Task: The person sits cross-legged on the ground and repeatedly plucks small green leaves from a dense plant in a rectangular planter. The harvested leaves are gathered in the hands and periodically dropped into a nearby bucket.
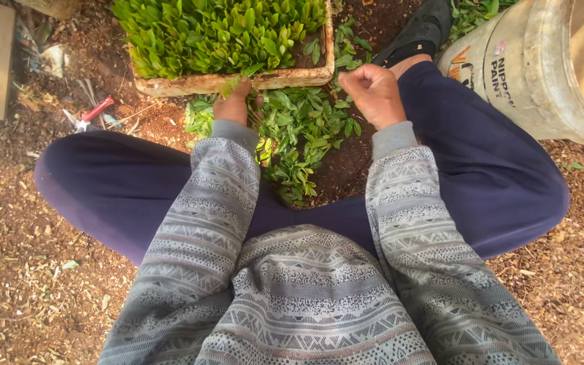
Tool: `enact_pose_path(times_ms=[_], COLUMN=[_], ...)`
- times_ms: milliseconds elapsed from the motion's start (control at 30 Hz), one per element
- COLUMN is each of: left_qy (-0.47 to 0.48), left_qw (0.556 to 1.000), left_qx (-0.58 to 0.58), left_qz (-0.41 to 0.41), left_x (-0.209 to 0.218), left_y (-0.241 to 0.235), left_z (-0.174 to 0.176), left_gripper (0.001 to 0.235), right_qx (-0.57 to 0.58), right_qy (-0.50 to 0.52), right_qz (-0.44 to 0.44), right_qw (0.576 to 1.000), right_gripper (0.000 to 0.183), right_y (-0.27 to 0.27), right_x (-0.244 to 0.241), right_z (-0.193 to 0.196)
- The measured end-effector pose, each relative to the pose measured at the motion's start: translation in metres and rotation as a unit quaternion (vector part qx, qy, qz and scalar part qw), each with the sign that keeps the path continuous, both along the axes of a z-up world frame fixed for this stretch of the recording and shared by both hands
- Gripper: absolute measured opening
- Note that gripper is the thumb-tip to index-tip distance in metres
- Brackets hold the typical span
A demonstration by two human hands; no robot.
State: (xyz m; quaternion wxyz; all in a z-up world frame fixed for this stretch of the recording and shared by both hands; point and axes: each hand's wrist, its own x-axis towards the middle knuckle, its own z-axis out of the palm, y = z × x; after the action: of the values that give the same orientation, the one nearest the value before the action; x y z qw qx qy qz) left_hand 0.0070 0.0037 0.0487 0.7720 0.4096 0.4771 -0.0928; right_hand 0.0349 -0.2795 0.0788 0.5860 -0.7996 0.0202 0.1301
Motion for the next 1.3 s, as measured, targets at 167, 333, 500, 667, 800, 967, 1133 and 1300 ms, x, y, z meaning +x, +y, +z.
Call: enact_pose_path(times_ms=[167,333,500,667,800,967,1133,1300], left_qy=[-0.104,-0.025,0.036,0.062,0.083,-0.035,-0.059,-0.037], left_qw=[0.991,0.99,0.928,0.786,0.845,0.95,0.944,0.945], left_qx=[-0.012,0.03,0.142,0.256,0.174,0.113,0.122,0.113], left_qz=[-0.087,-0.136,-0.343,-0.559,-0.499,-0.289,-0.3,-0.304], left_x=[-0.005,-0.004,-0.01,-0.011,-0.012,-0.009,-0.007,-0.008], left_y=[-0.013,-0.025,-0.035,-0.039,-0.038,-0.035,-0.034,-0.035], left_z=[-0.016,-0.006,0.009,0.007,-0.013,-0.045,-0.057,-0.061], left_gripper=[0.015,0.063,0.083,0.082,0.095,0.09,0.09,0.084], right_qx=[-0.431,-0.502,-0.376,-0.158,0.006,0.009,0.114,0.14], right_qy=[0.109,0.19,0.157,0.043,0.028,0.081,0.099,0.115], right_qz=[0.145,0.241,0.205,0.154,0.139,0.102,0.011,-0.006], right_qw=[0.884,0.808,0.89,0.974,0.99,0.991,0.988,0.983], right_gripper=[0.014,0.021,0.01,0.014,0.012,0.01,0.007,0.015], right_y=[-0.011,0.012,-0.004,0.003,0.021,0.043,0.06,0.068], right_x=[-0.025,-0.044,-0.042,-0.028,-0.028,-0.03,-0.032,-0.035], right_z=[-0.022,-0.073,-0.113,-0.118,-0.101,-0.078,-0.067,-0.065])
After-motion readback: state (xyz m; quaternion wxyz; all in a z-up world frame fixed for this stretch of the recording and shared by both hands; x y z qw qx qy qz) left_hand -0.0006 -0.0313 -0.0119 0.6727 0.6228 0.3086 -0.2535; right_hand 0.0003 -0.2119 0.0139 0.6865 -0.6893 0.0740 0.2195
